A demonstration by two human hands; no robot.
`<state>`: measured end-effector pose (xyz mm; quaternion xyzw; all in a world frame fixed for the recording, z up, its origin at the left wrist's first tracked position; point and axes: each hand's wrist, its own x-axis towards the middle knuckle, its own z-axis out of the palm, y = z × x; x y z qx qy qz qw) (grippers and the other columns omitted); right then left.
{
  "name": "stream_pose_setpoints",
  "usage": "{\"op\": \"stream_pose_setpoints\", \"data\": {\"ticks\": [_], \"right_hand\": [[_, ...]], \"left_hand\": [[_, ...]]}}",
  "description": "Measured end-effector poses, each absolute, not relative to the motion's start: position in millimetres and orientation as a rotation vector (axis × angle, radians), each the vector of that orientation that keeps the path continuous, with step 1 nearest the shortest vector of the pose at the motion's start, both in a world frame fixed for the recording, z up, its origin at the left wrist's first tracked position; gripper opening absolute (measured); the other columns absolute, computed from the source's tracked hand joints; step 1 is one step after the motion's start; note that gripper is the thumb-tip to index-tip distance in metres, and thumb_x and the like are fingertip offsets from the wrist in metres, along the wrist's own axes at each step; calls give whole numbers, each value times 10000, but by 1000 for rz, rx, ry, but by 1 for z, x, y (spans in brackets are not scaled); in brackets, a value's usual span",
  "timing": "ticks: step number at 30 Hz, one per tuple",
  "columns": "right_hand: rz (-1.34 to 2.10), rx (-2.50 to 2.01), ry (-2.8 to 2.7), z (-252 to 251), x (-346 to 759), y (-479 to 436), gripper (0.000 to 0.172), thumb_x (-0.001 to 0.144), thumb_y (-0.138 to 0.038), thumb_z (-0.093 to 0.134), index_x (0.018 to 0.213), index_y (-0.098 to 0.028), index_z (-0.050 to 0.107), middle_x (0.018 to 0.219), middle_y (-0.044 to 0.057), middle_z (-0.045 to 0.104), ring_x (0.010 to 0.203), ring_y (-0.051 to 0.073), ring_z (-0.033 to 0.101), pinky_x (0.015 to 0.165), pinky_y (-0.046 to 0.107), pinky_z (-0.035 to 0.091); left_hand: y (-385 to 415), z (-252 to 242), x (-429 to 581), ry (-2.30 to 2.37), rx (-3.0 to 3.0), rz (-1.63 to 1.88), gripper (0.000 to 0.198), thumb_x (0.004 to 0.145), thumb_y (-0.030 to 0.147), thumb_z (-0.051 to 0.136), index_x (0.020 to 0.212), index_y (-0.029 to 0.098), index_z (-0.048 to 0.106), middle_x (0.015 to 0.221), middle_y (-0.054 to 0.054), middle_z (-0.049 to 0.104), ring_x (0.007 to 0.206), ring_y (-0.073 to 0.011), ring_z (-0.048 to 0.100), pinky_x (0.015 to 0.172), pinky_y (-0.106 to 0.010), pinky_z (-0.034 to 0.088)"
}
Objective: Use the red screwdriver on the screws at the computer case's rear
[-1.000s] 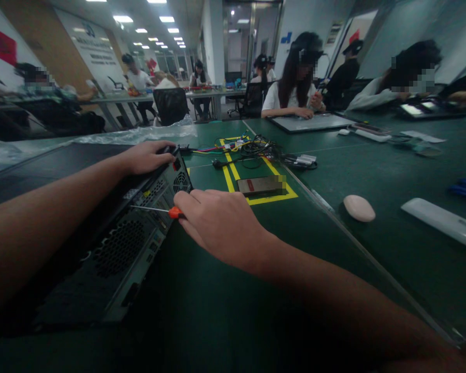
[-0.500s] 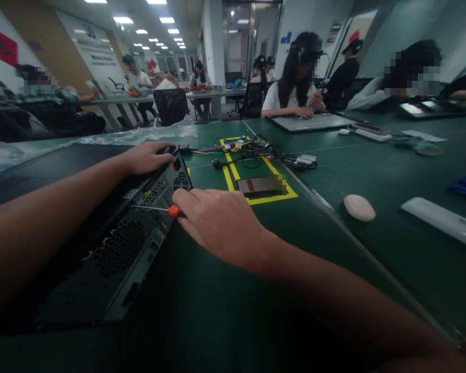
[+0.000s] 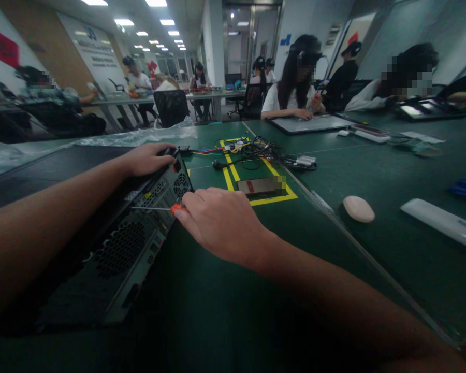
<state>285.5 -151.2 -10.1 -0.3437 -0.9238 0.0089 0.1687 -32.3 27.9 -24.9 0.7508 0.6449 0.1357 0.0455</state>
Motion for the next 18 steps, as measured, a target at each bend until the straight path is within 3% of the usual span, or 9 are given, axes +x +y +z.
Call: {"op": "stream_pose_setpoints", "data": {"ticks": [6,8,12,18], "right_hand": [[49,-948,-2639,-13,286,-149,307,1270,-443,567,1362,-198,729,1233,101,888,1086,249,823,696,343,415],[11,-934,-2645,-14,287,-149,260,1255,-383,593,1419,-216,705,1237,88,883,1067,245,825,681,343,407],[-57,-922,-2653,-17,288,-146,248,1262,-228,501,1402,-233,705,1221,66,872,1027,230,832,655,351,382],[-78,-897,-2639,-18,289,-145,258,1261,-212,500,1409,-226,711,1207,67,866,1007,247,821,651,359,353]], "left_hand": [[28,-24,-33,1986,2301,382,1007,880,776,569,1725,247,712,1691,-104,751,1510,-450,707,1341,-483,509],[28,-22,-33,1989,2299,370,1004,875,778,581,1724,258,716,1679,-102,759,1500,-459,711,1330,-500,522],[28,-22,-33,1967,2305,396,958,881,744,617,1702,265,740,1673,-108,765,1514,-490,698,1339,-542,513],[27,-23,-32,1972,2296,394,972,900,724,609,1730,229,710,1713,-129,736,1533,-495,688,1364,-555,484]]}}
